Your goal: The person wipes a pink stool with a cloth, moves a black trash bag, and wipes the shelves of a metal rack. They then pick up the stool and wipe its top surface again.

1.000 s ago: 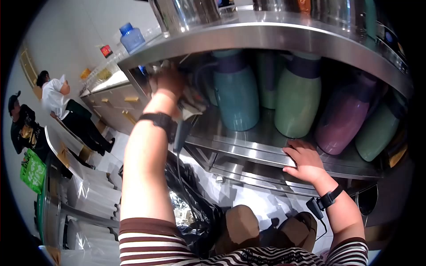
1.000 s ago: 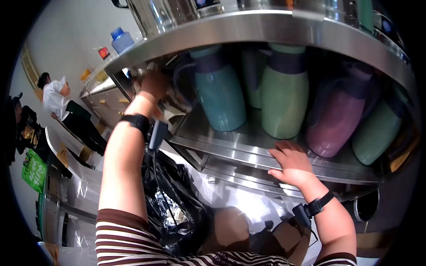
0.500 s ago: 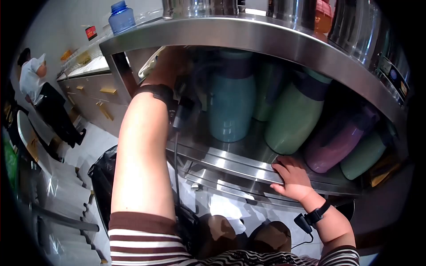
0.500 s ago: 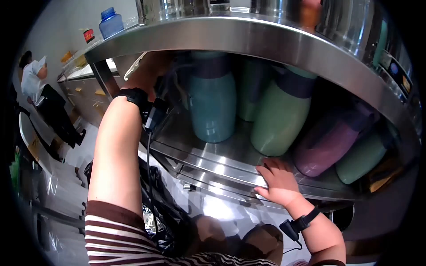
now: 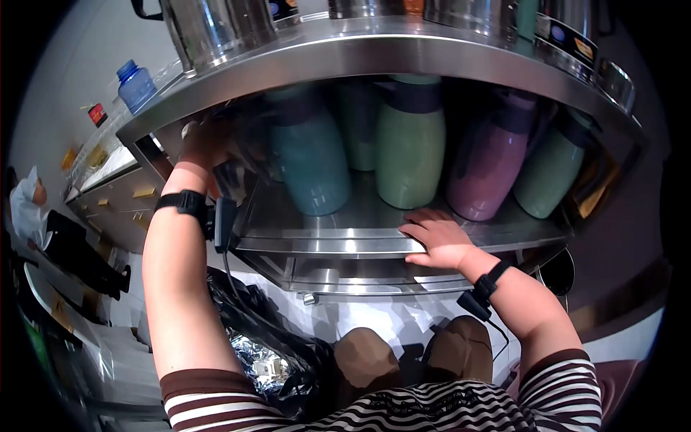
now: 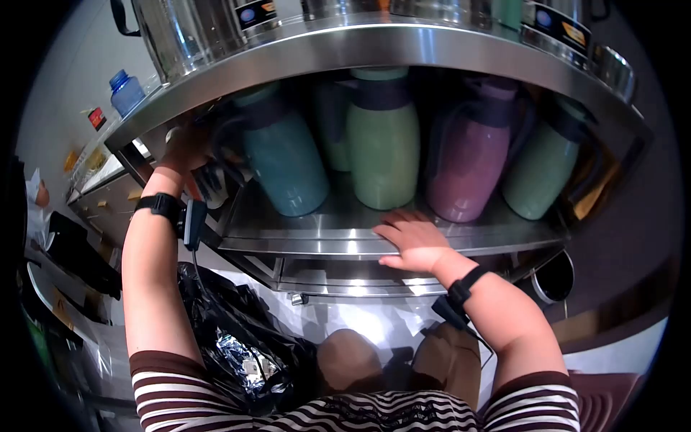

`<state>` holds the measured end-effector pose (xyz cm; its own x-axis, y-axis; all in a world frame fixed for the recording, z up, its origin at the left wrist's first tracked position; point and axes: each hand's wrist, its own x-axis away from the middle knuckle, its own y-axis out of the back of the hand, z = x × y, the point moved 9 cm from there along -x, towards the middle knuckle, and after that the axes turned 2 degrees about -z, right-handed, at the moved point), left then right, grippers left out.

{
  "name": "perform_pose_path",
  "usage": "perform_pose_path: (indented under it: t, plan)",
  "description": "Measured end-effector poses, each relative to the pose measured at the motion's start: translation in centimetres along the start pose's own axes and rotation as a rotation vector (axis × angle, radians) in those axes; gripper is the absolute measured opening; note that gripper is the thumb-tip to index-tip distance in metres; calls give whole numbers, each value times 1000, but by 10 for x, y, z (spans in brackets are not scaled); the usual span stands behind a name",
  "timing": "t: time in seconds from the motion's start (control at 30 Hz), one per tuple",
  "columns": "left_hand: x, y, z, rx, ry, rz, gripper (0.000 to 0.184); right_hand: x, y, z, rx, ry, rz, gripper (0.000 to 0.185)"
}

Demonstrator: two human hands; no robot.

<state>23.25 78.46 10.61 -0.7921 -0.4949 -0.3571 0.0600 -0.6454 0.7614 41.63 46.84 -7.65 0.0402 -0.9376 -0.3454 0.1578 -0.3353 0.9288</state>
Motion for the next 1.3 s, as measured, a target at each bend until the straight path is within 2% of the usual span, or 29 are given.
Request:
perform_pose_path:
  t: [0.1,0.2,0.3,0.33,0.43,0.47,0.5,0.63,0.77,0.83,0.9,0.97,1.03,1.17,1.2,1.3]
  plan:
    - [8,-31,18,-99,154,25,35,2,0,-2,-5,-25,6,54]
    - [46,-21,22,-156,398,130,44,5,-1,-2,7,-19,-17,54]
    - [68,-3,5,-277,106,-58,32,5,0,-4,-13,-30,-17,54]
    - [69,0,3,-306,102,-83,33,5,0,-5,-21,-39,-18,53]
    - [76,9,2,-197,302,-60,31,5,2,-7,-57,-53,-7,52]
    - [75,0,-4,-320,222,-70,26,6,1,-7,-52,-42,-33,52]
    - [82,17,-12,-283,270,-198,24,6,2,-6,-40,-28,-63,52]
    - [83,16,-19,-296,97,-147,23,7,5,-8,-78,-24,-97,49]
    - [94,5,-43,-262,-33,-32,18,8,0,-11,-89,-42,-31,54]
    - [124,1,-93,-33,-103,267,25,10,0,-12,-94,-45,-63,54]
    - [167,9,-143,378,-313,257,31,11,-2,-15,-121,-54,-70,53]
    - [199,9,-163,597,-195,446,38,13,-1,-16,-123,-52,-107,50]
    - [214,15,-166,753,-113,527,38,10,1,-13,-120,-37,-119,48]
    - [215,47,-148,890,-5,346,37,10,2,-13,-128,-37,-117,49]
    - [211,59,-142,850,31,272,34,10,2,-12,-129,-39,-116,49]
    - [193,88,-126,657,81,-15,40,9,2,-11,-131,-28,-114,52]
